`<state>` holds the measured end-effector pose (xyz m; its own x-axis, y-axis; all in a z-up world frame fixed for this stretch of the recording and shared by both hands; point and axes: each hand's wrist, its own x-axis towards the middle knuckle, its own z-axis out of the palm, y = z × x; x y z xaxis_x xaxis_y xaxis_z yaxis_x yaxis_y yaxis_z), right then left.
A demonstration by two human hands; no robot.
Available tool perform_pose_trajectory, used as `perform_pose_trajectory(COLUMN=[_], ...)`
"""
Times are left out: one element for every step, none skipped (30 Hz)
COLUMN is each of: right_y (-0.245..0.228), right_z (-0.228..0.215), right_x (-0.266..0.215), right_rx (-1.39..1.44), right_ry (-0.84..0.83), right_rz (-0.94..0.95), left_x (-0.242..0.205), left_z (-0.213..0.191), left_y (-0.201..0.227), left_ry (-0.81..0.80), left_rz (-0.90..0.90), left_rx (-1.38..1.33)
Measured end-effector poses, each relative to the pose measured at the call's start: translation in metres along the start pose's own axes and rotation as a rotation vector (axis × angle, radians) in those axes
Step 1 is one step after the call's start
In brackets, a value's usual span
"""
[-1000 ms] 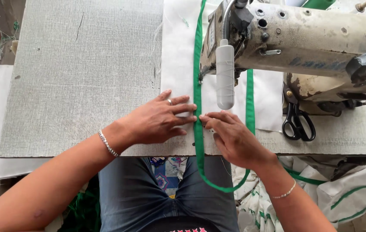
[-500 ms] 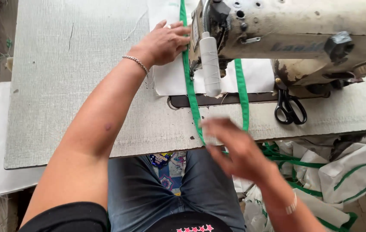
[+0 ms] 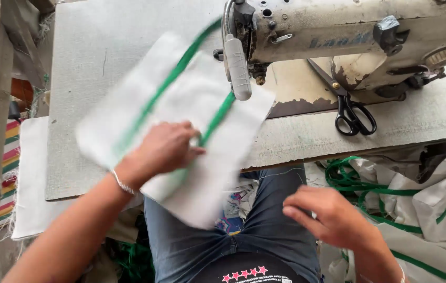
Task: Sewing green straps onto white fabric bags using an industrial sewing machine and trimming excess with scissors.
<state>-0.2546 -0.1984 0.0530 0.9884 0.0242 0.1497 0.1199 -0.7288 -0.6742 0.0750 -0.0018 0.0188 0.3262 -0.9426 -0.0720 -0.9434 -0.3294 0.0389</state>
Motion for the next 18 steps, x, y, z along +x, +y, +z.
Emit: perform_pose_trajectory(right_y=[-0.001, 0.002, 0.003, 0.005, 0.012, 0.019, 0.028, 0.044, 0.061, 0.078, 0.073, 0.069, 0.064, 0.057, 0.051, 0.045, 0.045, 0.045], right_z=[-0.001, 0.003, 0.006, 0.008, 0.012, 0.014, 0.016, 0.025, 0.034, 0.044, 0.049, 0.053, 0.057, 0.06, 0.063, 0.066, 0.071, 0.078], right_x=[0.009, 0.022, 0.035, 0.049, 0.063, 0.075, 0.087, 0.086, 0.084, 0.081, 0.076, 0.076, 0.077, 0.08, 0.082, 0.082, 0.083, 0.084], right_rx=[0.004, 0.007, -0.073, -0.154, -0.153, -0.258, -0.364, -0.37, -0.473, -0.568, -0.568, -0.541, -0.515, -0.514, -0.528, -0.547, -0.551, -0.604], right_ry=[0.065, 0.064, 0.211, 0.358, 0.358, 0.405, 0.451, 0.455, 0.361, 0.256, 0.251, 0.233, 0.216, 0.211, 0.218, 0.228, 0.226, 0.281], right_rz=[-0.041, -0.05, -0.095, -0.14, -0.148, -0.208, -0.269, -0.261, -0.132, -0.007, -0.002, 0.01, 0.021, 0.019, 0.027, 0.043, 0.048, 0.029], left_x=[-0.015, -0.015, -0.014, -0.013, -0.016, -0.016, -0.015, -0.014, -0.012, -0.015, -0.013, -0.011, -0.011, -0.008, -0.005, 0.001, 0.01, 0.018], left_z=[0.0, 0.003, 0.006, 0.008, 0.02, 0.032, 0.044, 0.044, 0.045, 0.048, 0.046, 0.042, 0.037, 0.037, 0.036, 0.036, 0.033, 0.029], left_y=[0.016, 0.019, 0.023, 0.026, 0.023, 0.021, 0.019, 0.011, 0.004, -0.002, -0.008, -0.018, -0.027, -0.036, -0.044, -0.052, -0.048, -0.045], left_ry=[0.099, 0.101, 0.172, 0.245, 0.248, 0.303, 0.357, 0.358, 0.365, 0.368, 0.366, 0.374, 0.382, 0.382, 0.366, 0.351, 0.352, 0.347], left_rz=[0.084, 0.077, 0.113, 0.15, 0.144, 0.145, 0.146, 0.156, 0.186, 0.207, 0.208, 0.248, 0.289, 0.284, 0.298, 0.321, 0.326, 0.251], left_rx=[-0.155, -0.149, -0.099, -0.049, -0.044, -0.059, -0.073, -0.076, -0.092, -0.113, -0.119, -0.134, -0.15, -0.152, -0.207, -0.264, -0.269, -0.237])
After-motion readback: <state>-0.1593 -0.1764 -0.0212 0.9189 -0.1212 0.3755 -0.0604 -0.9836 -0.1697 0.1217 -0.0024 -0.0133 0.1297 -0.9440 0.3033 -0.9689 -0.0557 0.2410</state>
